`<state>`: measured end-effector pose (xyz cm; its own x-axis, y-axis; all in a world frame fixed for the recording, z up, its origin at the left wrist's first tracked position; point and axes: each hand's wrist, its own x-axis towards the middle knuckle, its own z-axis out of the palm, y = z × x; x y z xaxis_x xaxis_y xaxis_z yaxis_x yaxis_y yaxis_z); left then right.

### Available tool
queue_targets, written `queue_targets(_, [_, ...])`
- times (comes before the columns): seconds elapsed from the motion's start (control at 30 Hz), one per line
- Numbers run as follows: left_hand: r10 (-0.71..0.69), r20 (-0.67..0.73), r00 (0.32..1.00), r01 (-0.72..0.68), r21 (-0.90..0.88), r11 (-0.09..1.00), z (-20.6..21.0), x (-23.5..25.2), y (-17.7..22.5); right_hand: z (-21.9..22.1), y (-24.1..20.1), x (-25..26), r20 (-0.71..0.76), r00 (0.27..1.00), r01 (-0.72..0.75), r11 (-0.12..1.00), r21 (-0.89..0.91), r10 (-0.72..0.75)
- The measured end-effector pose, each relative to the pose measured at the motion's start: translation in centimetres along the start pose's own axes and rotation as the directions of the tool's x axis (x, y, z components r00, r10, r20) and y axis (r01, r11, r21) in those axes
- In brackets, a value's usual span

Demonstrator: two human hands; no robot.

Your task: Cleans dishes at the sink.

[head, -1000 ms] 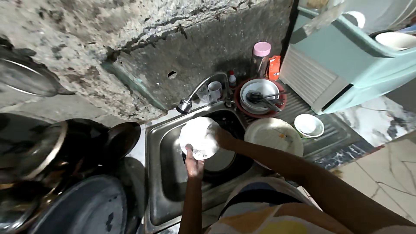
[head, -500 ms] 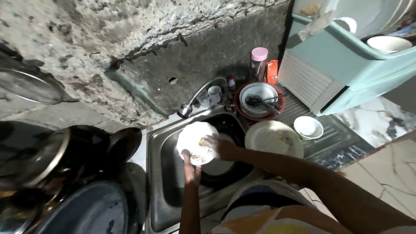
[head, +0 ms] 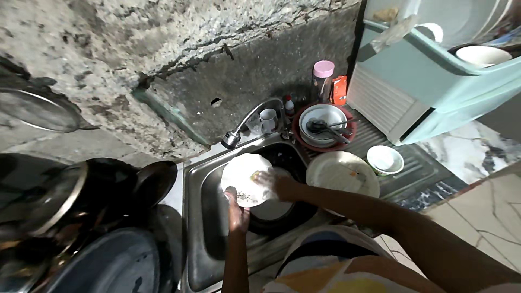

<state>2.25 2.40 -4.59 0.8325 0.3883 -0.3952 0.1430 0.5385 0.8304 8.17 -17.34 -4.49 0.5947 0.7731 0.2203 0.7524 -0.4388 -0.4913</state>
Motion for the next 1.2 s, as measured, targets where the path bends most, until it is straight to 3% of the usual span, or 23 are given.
queue_targets(0.1, [-0.065,0.087,0.994,0.064,0.017,0.998,0.5,-0.8,-0.6,-1.4,1.3,1.0,-0.129,0.984,-0.128,0.990,-0.055,0.120])
queue_targets(0.17, [-0.083,0.199,0.976,0.075,0.047,0.996,1.3,-1.6,-1.1,-1.9,-0.2,1.8,-0.146,0.974,-0.170,0.985,0.021,0.171])
queue_targets(0.27, [-0.057,0.288,0.956,0.028,0.104,0.994,2.0,-1.9,-1.7,-0.5,-3.2,1.9,-0.105,0.994,-0.022,0.991,0.130,0.036])
queue_targets(0.37, [-0.026,0.185,0.982,0.009,0.091,0.996,1.4,-0.6,-1.2,0.6,-3.7,-0.1,0.021,0.992,0.120,0.992,0.040,-0.121])
queue_targets(0.43, [-0.056,0.120,0.991,0.043,0.106,0.993,0.2,0.1,0.2,1.2,-2.1,-1.3,0.011,0.987,0.162,0.986,-0.031,-0.162])
queue_targets(0.57, [-0.107,0.055,0.993,0.102,0.082,0.991,-0.3,0.4,2.4,-2.0,-1.1,-1.7,0.058,0.997,0.050,0.999,-0.010,-0.049])
queue_targets(0.7, [-0.035,0.188,0.982,0.051,-0.079,0.996,2.8,-1.2,1.0,0.4,-0.6,0.8,-0.205,0.973,0.102,0.994,-0.033,-0.107])
queue_targets(0.8, [-0.002,0.107,0.994,0.000,0.015,1.000,5.7,-3.0,-0.3,0.1,-3.9,1.8,-0.216,0.973,0.104,0.992,0.075,-0.086])
queue_targets(0.93, [-0.006,-0.027,1.000,0.008,0.060,0.998,3.9,-1.1,-0.6,1.3,-2.9,1.1,-0.125,0.978,0.179,0.981,0.076,-0.169])
queue_targets(1.03, [0.001,-0.094,0.996,0.011,0.125,0.992,1.8,-0.3,-0.2,0.5,0.0,-0.4,0.033,0.997,0.074,0.997,0.008,-0.074])
queue_targets(1.1, [-0.014,-0.091,0.996,0.026,0.136,0.990,1.5,-0.4,-0.4,0.0,2.5,-0.6,-0.016,1.000,0.009,0.994,-0.107,-0.011])
queue_targets(1.2, [-0.099,0.006,0.995,0.097,0.139,0.986,2.8,-1.5,-1.1,-1.8,2.1,0.5,-0.061,0.983,-0.176,0.983,-0.046,0.173])
